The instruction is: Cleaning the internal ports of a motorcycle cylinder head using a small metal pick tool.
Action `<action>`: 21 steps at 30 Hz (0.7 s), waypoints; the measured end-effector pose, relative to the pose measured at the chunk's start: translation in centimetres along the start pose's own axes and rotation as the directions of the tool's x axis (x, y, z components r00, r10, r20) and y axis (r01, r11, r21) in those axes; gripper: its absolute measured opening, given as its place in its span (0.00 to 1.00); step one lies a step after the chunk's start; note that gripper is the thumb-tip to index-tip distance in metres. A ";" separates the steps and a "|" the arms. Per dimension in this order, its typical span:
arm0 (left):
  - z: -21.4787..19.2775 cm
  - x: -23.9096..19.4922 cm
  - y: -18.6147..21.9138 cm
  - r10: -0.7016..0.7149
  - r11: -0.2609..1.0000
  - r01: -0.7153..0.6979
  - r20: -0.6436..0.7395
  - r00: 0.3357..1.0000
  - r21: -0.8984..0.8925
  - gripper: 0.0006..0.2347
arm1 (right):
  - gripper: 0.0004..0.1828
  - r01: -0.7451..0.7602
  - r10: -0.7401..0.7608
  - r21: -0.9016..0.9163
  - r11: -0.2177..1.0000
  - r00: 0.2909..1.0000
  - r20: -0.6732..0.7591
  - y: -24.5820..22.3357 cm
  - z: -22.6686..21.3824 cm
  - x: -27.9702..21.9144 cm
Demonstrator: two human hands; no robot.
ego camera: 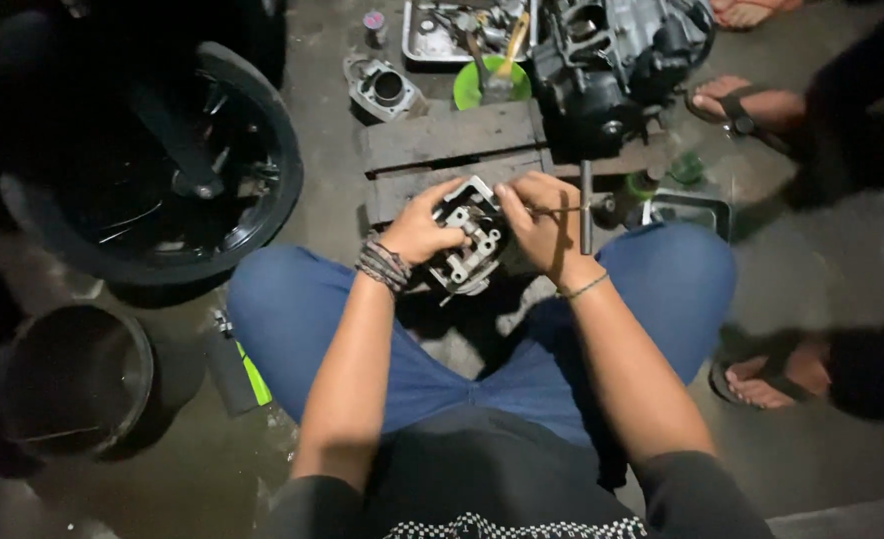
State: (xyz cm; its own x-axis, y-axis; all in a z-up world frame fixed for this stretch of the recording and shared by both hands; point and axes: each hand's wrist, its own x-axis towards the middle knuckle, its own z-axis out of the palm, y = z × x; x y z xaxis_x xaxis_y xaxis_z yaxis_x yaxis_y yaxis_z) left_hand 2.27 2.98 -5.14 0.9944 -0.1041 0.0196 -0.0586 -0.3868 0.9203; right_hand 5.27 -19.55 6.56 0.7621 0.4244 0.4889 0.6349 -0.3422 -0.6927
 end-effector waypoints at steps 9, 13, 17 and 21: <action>0.1 -0.1 0.6 -0.013 1.000 0.012 -0.023 1.000 -0.011 0.39 | 0.24 -0.080 0.081 -0.047 0.996 0.996 0.036 1.4 0.4 0.0; 0.3 -0.4 1.6 -0.022 1.000 0.022 -0.041 0.999 -0.018 0.39 | 0.26 -0.086 0.091 -0.082 0.993 0.994 0.059 0.6 0.2 0.1; 0.3 -0.3 2.6 -0.052 0.998 0.052 -0.023 0.998 -0.019 0.40 | 0.24 -0.025 0.023 -0.071 0.997 1.000 -0.018 0.7 0.4 -0.3; 0.2 0.0 1.9 -0.106 0.994 0.106 -0.017 0.994 0.012 0.39 | 0.23 0.051 -0.056 -0.100 0.994 0.998 -0.043 -0.1 -0.1 -0.3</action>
State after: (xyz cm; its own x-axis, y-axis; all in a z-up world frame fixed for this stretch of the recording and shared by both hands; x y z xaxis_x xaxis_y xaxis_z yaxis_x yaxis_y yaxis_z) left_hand 2.09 2.10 -3.43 0.9964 -0.0467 -0.0712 0.0462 -0.4063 0.9126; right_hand 5.03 -19.70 6.54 0.7304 0.4060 0.5492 0.6824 -0.4018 -0.6106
